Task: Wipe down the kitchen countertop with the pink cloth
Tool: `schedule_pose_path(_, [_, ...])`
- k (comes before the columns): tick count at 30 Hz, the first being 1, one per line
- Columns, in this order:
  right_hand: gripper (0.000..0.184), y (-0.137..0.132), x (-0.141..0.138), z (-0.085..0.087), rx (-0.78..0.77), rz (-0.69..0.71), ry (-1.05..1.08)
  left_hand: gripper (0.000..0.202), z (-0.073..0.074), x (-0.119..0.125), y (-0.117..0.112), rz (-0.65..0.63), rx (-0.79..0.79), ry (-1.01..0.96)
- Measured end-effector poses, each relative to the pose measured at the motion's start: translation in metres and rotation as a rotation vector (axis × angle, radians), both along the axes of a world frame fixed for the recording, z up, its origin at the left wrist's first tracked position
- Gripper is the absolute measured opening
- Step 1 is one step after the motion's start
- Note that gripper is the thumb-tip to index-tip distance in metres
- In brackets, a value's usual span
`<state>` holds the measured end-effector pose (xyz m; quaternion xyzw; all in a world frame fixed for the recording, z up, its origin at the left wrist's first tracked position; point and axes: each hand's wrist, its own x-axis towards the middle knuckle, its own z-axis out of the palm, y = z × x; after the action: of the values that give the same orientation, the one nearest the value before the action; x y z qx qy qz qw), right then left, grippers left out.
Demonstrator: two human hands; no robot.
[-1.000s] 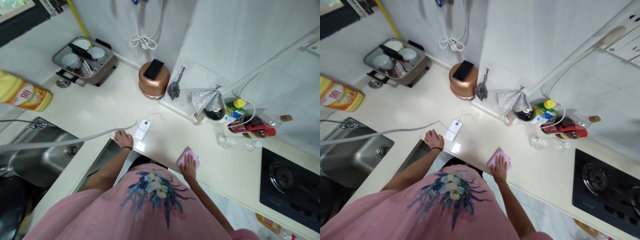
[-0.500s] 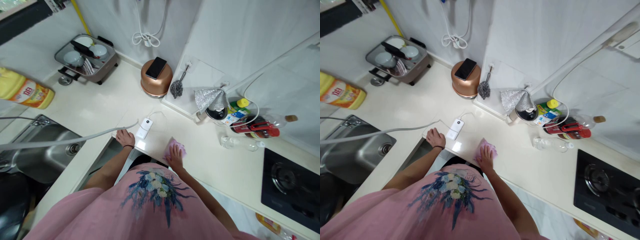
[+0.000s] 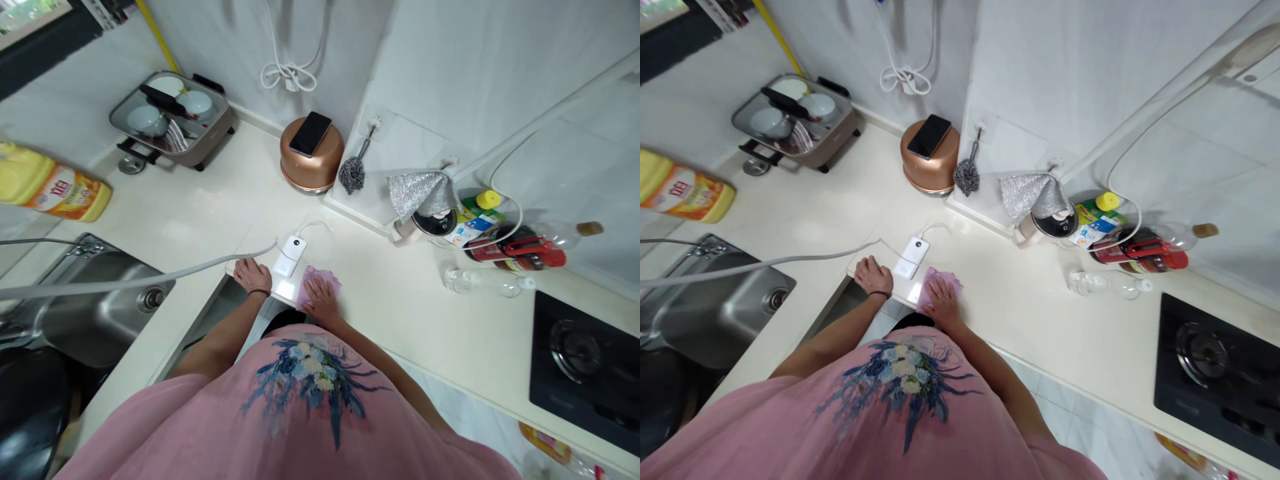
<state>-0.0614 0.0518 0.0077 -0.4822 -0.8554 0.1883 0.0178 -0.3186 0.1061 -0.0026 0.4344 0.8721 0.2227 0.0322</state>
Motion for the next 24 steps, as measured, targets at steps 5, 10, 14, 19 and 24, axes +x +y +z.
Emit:
schedule_pose_path(5, [0.071,-0.055,0.092,-0.006,0.018,-0.232,-0.117,0.059,0.002,-0.001,0.0,-0.018,0.003,-0.027])
schedule_pose_path(10, [0.074,-0.102,0.203,-0.009,0.008,-0.642,-0.214,0.06,0.002,0.0,0.0,-0.007,0.018,-0.043])
schedule_pose_path(14, [0.079,-0.103,0.253,-0.006,0.064,-1.04,-0.248,0.059,0.001,0.0,0.001,-0.005,0.027,-0.046])
schedule_pose_path(19, [0.08,-0.057,0.235,-0.005,0.087,-1.202,-0.244,0.058,0.001,0.0,0.001,-0.002,0.018,-0.024])
schedule_pose_path(24, [0.076,-0.001,0.155,-0.007,0.083,-0.819,-0.21,0.059,0.001,0.001,0.001,0.003,0.009,-0.025])
